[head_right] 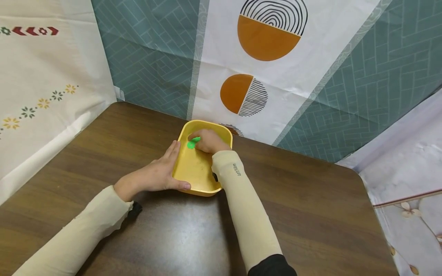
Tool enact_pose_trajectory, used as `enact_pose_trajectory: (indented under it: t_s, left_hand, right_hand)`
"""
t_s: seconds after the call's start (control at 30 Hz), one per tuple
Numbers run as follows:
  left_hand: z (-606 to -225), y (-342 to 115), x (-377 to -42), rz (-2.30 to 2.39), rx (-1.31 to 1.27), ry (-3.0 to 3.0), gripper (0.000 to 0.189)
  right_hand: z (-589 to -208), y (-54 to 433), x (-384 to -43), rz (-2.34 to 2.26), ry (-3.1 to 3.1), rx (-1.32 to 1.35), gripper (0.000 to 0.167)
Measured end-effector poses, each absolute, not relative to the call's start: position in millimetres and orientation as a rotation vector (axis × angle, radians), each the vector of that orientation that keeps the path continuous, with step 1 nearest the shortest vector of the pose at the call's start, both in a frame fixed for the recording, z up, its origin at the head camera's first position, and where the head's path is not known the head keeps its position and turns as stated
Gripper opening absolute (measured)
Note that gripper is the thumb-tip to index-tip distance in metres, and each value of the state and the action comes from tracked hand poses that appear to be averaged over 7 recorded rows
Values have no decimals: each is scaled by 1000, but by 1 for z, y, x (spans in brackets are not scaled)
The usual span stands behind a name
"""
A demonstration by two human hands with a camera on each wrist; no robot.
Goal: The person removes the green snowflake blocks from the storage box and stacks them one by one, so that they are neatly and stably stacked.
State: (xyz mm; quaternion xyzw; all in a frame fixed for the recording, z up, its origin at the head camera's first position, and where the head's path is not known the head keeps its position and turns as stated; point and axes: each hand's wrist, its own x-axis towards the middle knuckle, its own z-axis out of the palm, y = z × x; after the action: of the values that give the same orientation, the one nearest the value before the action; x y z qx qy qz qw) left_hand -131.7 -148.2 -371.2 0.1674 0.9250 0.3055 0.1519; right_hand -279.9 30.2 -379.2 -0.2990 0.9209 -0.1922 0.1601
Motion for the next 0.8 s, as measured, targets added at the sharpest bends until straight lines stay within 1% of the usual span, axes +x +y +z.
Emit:
enact_pose_trajectory:
  t_s: [0.1, 0.23, 0.37, 0.6, 0.8]
  left_hand:
    - [-371, -148, -132, 880, 484, 2654, 133]
    - [-371, -148, -132, 882, 487, 2650, 133]
    - [-372, -148, -133, 880, 487, 2648, 133]
    - [-372, -148, -133, 879, 478, 2646, 134]
    - [-374, -148, -134, 881, 484, 2657, 134]
  right_hand:
    - [-379, 28, -279, -519, 2621, -872, 37]
    - [-379, 26, -278, -469, 2638, -826, 28]
    - [-379, 24, -277, -478, 2651, -766, 25]
    - [-377, 23, -277, -657, 2676, -741, 20]
    - [-379, 22, -276, -895, 2631, -691, 20]
